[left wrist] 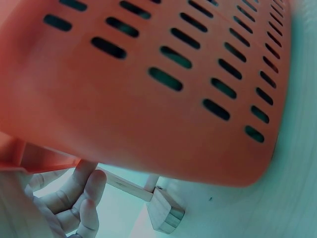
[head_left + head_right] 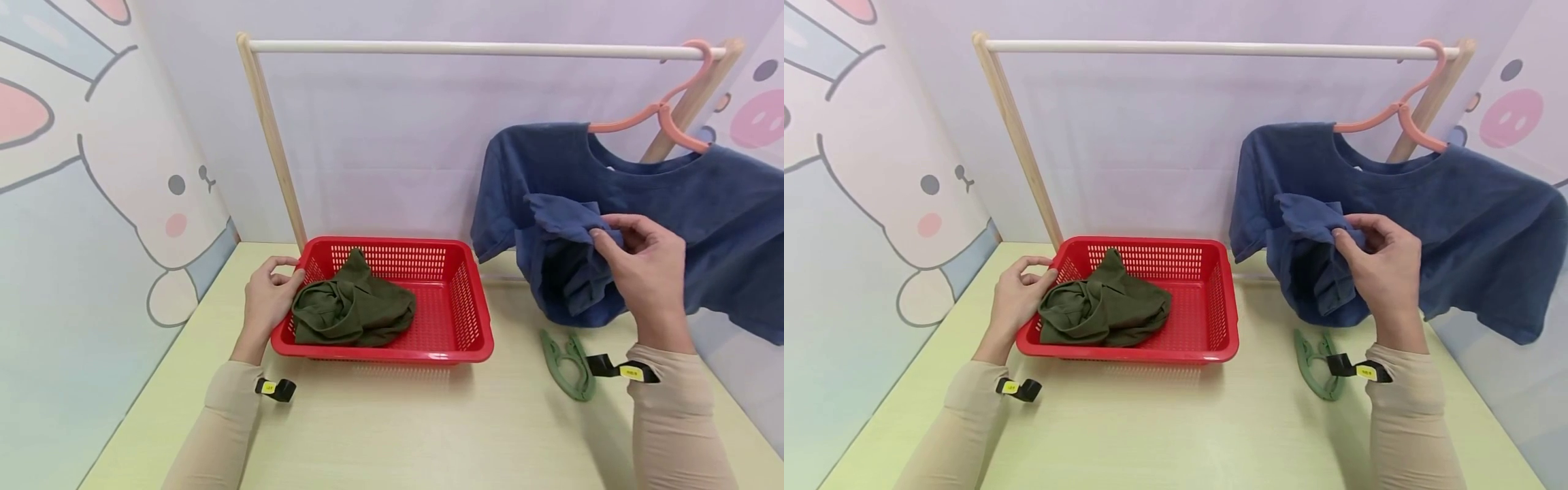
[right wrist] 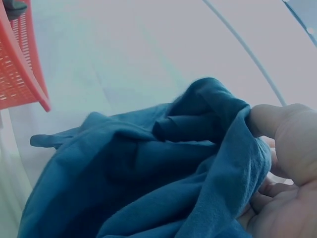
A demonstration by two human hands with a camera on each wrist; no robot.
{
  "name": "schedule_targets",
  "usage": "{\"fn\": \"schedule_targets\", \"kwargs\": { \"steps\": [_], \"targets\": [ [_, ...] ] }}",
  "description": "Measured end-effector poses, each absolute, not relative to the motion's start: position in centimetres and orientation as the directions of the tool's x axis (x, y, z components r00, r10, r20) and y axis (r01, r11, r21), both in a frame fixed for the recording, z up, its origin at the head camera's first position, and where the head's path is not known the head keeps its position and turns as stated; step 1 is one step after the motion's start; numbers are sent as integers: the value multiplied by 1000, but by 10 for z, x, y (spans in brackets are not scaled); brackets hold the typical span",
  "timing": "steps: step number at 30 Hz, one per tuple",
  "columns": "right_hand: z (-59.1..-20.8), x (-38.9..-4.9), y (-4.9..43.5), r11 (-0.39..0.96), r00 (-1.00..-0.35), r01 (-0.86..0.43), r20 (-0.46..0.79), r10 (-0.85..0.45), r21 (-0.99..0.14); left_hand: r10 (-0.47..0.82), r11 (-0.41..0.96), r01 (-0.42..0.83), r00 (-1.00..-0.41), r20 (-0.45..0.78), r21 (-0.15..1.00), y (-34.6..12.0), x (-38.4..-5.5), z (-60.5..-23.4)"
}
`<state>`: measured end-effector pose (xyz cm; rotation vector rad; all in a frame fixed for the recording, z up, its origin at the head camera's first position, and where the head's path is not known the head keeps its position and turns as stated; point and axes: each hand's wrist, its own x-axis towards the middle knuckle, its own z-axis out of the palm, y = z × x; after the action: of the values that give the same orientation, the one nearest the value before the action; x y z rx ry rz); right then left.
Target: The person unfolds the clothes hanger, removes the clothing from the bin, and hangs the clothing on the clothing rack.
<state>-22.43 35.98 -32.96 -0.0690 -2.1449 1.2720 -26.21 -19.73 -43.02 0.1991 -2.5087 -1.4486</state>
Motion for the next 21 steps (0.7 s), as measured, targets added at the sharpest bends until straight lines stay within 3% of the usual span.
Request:
{"fn": "schedule_targets", "kwargs": {
  "steps": [8,21],
  "targets": [
    [-327,-224,356,499,-773,-231,469,428,-835,-237,504,0,-962,138,864,-198,-262,-431],
    [-334,-234,354,477,-751,-298,511,418,-827,-234,504,2,-962,139,864,-199,-263,-431]
  ]
}}
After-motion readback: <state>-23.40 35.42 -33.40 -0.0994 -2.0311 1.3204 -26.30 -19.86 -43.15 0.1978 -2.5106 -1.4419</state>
